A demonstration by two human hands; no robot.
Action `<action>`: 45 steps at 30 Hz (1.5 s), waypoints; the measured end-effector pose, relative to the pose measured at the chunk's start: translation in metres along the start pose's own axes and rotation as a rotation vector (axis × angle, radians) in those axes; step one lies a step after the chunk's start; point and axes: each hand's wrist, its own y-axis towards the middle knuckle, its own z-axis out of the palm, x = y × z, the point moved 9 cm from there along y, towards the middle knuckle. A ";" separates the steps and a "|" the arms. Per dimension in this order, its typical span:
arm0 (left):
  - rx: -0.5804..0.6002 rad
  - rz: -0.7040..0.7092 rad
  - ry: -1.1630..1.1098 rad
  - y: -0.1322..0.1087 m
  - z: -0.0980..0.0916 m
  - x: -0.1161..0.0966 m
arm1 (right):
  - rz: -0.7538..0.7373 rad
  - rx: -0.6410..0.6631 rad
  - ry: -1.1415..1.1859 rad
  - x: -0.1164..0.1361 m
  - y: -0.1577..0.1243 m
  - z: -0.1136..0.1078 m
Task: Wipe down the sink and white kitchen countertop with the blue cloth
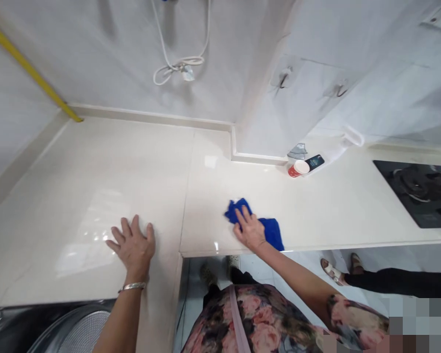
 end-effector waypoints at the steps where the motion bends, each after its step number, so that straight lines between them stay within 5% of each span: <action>1: -0.005 0.006 0.000 -0.001 0.001 0.001 | -0.089 0.010 0.043 0.040 0.004 0.002; 4: -0.025 0.018 -0.005 -0.002 0.006 0.006 | -0.342 0.048 0.172 0.145 0.002 0.004; 6: -0.043 0.023 -0.006 -0.002 0.007 0.009 | -0.488 0.076 0.241 0.195 -0.009 0.005; 10: -0.060 0.033 -0.001 -0.002 0.009 0.012 | -0.723 0.129 0.271 0.224 -0.031 0.008; 14: -0.050 0.015 -0.002 -0.001 0.011 0.015 | -1.022 0.205 0.209 0.190 -0.051 0.005; 17: -0.037 0.004 -0.006 -0.001 0.012 0.016 | -1.086 0.339 0.162 0.140 -0.061 0.005; 22: -0.024 -0.005 -0.026 -0.002 0.010 0.015 | -0.696 0.577 0.212 0.013 -0.083 0.014; 26: -0.036 0.001 -0.040 -0.004 0.007 0.013 | -0.251 0.294 0.127 -0.114 -0.105 0.006; 29: -0.058 0.023 -0.037 -0.005 0.006 0.012 | -0.162 0.155 0.027 -0.158 -0.122 0.007; 32: -0.062 0.031 -0.034 -0.004 0.007 0.014 | -0.201 0.095 -0.034 -0.149 -0.119 0.012; 36: -0.044 0.017 -0.025 -0.002 0.007 0.015 | -0.312 0.055 -0.051 -0.099 -0.084 0.013; 41: -0.029 -0.005 0.001 -0.001 0.002 0.013 | -0.448 0.130 -0.045 -0.045 0.004 0.013; 45: -0.024 -0.011 0.016 0.001 0.004 0.016 | -0.360 0.154 -0.074 -0.026 0.093 0.012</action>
